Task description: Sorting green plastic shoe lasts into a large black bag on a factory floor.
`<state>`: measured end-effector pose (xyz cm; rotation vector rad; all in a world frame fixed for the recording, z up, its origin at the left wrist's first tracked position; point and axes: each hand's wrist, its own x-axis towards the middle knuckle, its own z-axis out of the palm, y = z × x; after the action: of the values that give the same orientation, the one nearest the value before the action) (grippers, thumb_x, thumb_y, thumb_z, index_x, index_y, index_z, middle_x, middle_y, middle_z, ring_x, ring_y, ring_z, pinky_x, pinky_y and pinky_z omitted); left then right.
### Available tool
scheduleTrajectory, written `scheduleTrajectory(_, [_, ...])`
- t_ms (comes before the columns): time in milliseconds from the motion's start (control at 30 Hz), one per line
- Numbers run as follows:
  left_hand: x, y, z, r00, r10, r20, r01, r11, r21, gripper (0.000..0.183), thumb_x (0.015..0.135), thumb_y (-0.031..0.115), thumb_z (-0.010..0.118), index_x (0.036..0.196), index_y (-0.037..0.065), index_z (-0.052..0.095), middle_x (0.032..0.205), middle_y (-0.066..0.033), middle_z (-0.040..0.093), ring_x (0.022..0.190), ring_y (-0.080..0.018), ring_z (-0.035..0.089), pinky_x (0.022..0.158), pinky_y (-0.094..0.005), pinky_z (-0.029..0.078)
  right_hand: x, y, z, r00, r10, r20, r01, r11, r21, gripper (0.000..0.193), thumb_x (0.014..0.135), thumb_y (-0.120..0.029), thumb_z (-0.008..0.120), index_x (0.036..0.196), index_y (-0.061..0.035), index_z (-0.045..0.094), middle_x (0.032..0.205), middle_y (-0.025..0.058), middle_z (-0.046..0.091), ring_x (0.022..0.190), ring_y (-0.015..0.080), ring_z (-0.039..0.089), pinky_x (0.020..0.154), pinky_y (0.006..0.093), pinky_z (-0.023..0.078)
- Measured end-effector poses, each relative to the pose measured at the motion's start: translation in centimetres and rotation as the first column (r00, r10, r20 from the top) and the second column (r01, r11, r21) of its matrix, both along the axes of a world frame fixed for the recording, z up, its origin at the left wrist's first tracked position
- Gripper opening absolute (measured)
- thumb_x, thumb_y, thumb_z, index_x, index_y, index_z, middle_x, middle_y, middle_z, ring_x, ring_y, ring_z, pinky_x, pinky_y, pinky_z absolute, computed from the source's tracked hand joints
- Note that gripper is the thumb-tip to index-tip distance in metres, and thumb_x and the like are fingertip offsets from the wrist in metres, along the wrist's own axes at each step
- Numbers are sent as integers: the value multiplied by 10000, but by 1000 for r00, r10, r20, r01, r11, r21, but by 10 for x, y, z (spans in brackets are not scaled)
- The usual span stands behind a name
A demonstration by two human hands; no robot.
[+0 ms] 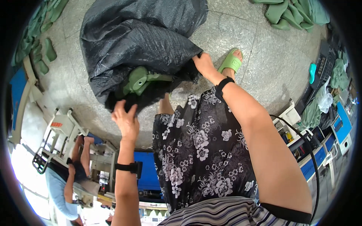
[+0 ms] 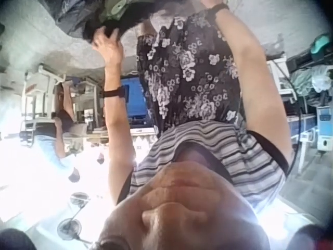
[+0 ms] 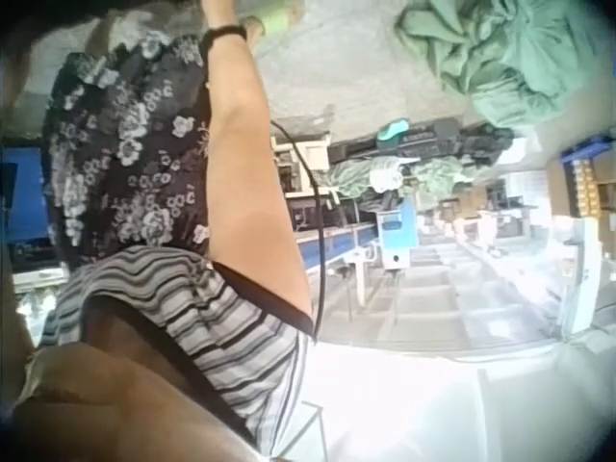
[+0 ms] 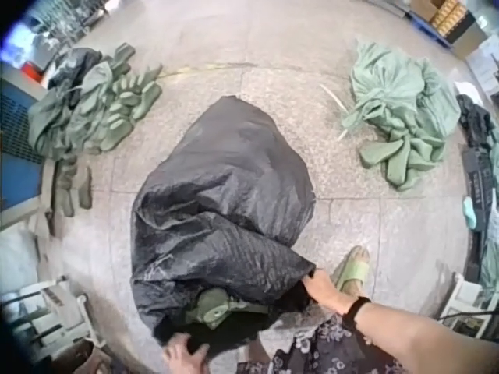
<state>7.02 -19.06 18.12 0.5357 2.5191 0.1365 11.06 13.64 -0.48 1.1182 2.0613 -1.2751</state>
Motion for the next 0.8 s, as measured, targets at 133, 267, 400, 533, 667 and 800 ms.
scheduleTrajectory(133, [-18,-26,-4,944,96,-316,-135,985,-104,311,614,39,656,904,151,670,1255,-157,428,1204,-342,376,949,-508,259,14,-10,38,996,41,80,-25,980,-196,469,702,-306,709,749,142,580,664,261,597,685,306,640,649,388,467])
scheduleTrajectory(267, [-17,-32,1,938,114,-327,-156,982,-104,250,627,47,660,856,147,679,1298,-166,409,1199,-352,382,949,-510,260,47,-7,63,981,7,192,44,965,-259,414,686,-244,713,803,135,595,666,200,608,642,235,596,614,361,460])
scheduleTrajectory(400, [-27,-46,-25,887,198,-417,-256,963,-86,177,669,85,655,839,124,681,1303,-208,411,1195,-374,387,916,-528,291,33,-19,138,978,61,198,-11,969,-248,235,671,-131,619,727,96,595,573,120,562,557,144,533,510,340,426])
scheduleTrajectory(533, [-68,-167,-77,563,822,86,-825,553,117,300,800,141,587,1041,-34,627,1135,-221,578,1002,-314,571,877,-340,433,20,-75,183,948,161,276,-21,893,-449,219,639,-144,657,645,65,592,521,66,492,514,124,469,462,340,391])
scheduleTrajectory(667, [-62,-111,-88,-86,723,686,-874,-385,296,209,799,150,523,895,-16,605,863,-69,595,740,-188,559,679,-313,446,47,-81,216,943,-66,327,224,852,-473,188,641,-81,616,743,77,605,591,68,531,539,139,477,475,336,382])
scheduleTrajectory(800, [-26,-99,-40,187,820,541,-927,-36,374,177,825,148,538,700,23,554,663,-16,531,576,-113,471,523,-296,385,18,-73,313,938,15,347,150,884,-442,192,638,-46,570,776,86,596,639,61,544,577,153,494,505,324,381])
